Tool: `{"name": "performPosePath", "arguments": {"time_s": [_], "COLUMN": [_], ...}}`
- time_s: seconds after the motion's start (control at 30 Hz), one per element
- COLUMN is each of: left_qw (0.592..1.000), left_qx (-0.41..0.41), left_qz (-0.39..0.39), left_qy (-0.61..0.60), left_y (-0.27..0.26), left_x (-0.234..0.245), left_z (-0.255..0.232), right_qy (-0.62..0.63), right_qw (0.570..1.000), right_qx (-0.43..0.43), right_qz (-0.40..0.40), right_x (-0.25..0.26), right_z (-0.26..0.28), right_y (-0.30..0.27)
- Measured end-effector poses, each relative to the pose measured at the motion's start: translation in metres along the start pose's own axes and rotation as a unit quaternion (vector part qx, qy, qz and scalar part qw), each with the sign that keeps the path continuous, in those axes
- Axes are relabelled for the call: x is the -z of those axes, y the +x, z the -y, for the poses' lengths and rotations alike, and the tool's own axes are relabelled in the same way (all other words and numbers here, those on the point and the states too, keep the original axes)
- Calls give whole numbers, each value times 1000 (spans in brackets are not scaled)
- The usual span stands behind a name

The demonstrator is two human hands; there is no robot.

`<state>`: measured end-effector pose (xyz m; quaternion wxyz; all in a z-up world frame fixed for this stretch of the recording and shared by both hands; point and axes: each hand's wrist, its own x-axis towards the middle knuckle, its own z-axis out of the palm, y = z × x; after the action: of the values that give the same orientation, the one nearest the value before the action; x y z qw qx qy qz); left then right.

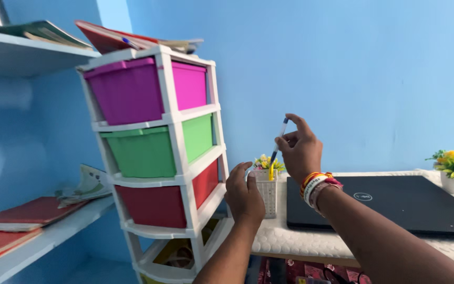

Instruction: The person wipes a small table with a pink cloth, places a white cloth on it, and then arranges a laptop, a small potted plant, a basket, and pens on the table. The person also wipes a wall niche and places a small potted plant inside it.

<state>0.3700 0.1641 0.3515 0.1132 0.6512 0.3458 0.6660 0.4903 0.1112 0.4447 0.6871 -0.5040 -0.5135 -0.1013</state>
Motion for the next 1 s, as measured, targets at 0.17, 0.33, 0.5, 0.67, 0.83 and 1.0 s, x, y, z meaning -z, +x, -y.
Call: {"name": "performPosePath", "arguments": {"time_s": [0.17, 0.33, 0.5, 0.67, 0.83, 1.0], "left_qw": [997, 999, 998, 998, 998, 998], "left_qx": [-22, -4, -60, -29, -46, -46], "left_qz": [1, 16, 10, 41, 35, 30], "left_qy": [74, 50, 27, 34, 37, 13], "left_y": [-8, -17, -16, -17, -18, -17], "left_x": [-18, -25, -23, -22, -21, -17], "left_z": [26, 40, 44, 39, 38, 33], "right_qy": [-59, -87, -125, -164, -154, -145], "right_qw": [994, 982, 967, 958, 963, 969], "right_qx": [1, -21, 10, -5, 9, 41], "right_qz": [88, 166, 222, 234, 221, 197], "right_x": [-17, -28, -36, -44, -47, -45], "right_z": [-36, -48, -49, -49, -54, -56], "right_y": [1, 2, 4, 1, -2, -3]}}
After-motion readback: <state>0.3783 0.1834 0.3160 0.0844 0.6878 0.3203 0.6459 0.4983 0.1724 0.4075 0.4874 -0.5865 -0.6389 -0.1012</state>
